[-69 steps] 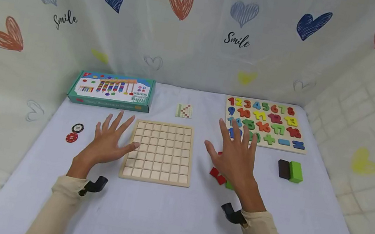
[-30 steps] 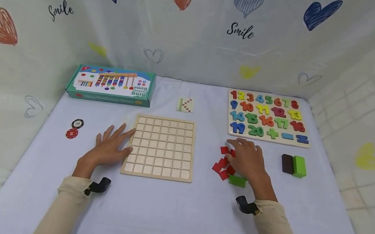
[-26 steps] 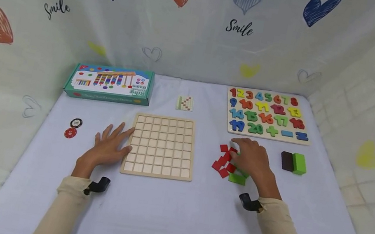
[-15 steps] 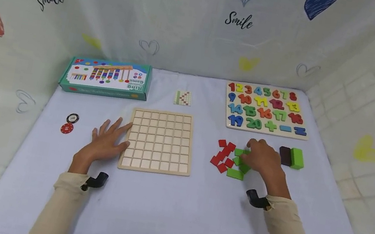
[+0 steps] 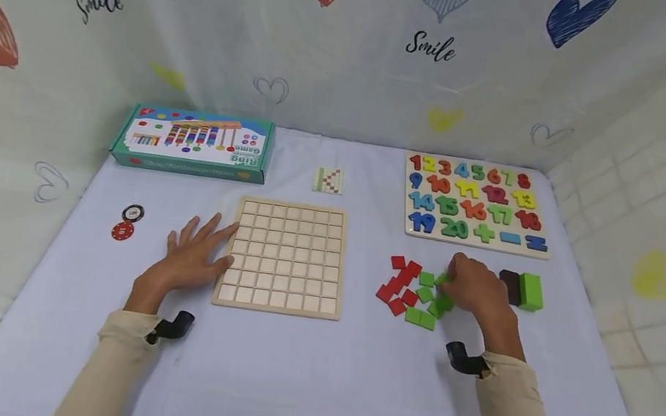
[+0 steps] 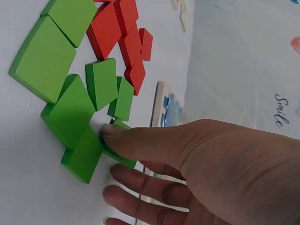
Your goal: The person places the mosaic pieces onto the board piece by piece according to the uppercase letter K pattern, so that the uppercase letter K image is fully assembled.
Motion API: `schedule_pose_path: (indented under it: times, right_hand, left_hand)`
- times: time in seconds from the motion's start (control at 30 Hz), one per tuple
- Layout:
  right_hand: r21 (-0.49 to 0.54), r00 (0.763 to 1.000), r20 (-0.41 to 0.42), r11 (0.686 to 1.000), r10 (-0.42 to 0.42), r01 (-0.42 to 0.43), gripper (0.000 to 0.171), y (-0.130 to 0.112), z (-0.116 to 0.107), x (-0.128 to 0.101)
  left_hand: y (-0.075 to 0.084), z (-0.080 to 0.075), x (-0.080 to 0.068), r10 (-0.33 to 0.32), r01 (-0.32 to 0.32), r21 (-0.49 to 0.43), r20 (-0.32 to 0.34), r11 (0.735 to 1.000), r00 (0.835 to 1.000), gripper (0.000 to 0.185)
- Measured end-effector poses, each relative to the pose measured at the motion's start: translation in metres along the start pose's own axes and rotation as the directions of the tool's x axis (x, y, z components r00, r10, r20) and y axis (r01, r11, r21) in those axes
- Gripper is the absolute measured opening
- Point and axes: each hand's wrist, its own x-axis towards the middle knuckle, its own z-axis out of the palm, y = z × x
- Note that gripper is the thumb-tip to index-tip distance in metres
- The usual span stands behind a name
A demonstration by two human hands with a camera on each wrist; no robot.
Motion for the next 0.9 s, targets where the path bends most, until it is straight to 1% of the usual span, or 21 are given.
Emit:
schedule_pose_path:
  times: [0.1, 0.17, 0.3, 0.43, 0.53, 0.67, 0.77, 0.9]
  right_hand:
    - [0.023, 1.0, -0.019, 1.0, -0.01, 0.011, 0.035, -0.001, -0.001, -0.001]
    - [0.037, 0.998, -0.048, 0.999, -0.032, 0.034, 0.032, -0.004, -0.002, -0.002]
    - [0.068, 0.987, -0.116, 0.99, -0.111, 0.12, 0.027, -0.021, -0.007, -0.001]
    - [0.105, 0.968, -0.159, 0.972, -0.192, 0.21, 0.025, -0.054, -0.01, 0.006]
    - [0.118, 0.955, -0.18, 0.959, -0.235, 0.258, 0.026, -0.082, -0.01, 0.013]
    - [0.111, 0.932, -0.209, 0.94, -0.296, 0.323, 0.024, -0.114, -0.007, 0.022]
    - [0.096, 0.91, -0.235, 0.923, -0.343, 0.373, 0.021, -0.133, -0.003, 0.03]
    - [0.076, 0.886, -0.244, 0.903, -0.395, 0.424, 0.019, -0.158, 0.005, 0.042]
  left_hand:
    - [0.0, 0.0, 0.0, 0.009, -0.009, -0.002, -0.003, 1.0, 1.0, 0.071]
    - [0.001, 0.0, 0.0, 0.014, -0.014, -0.005, -0.007, 1.0, 1.0, 0.071]
    - [0.001, 0.001, 0.0, 0.008, -0.008, -0.002, -0.009, 1.0, 1.0, 0.071]
    - [0.001, 0.002, -0.001, 0.002, -0.002, 0.001, -0.013, 1.0, 1.0, 0.072]
    - [0.002, 0.002, -0.002, 0.003, -0.003, 0.0, -0.016, 1.0, 1.0, 0.072]
    - [0.001, 0.002, -0.001, 0.003, -0.003, 0.012, -0.01, 1.0, 1.0, 0.072]
    - [0.001, 0.003, 0.0, 0.004, -0.004, 0.016, -0.009, 1.0, 1.0, 0.072]
    - [0.0, 0.003, 0.0, -0.001, 0.001, 0.015, -0.008, 1.0, 1.0, 0.073]
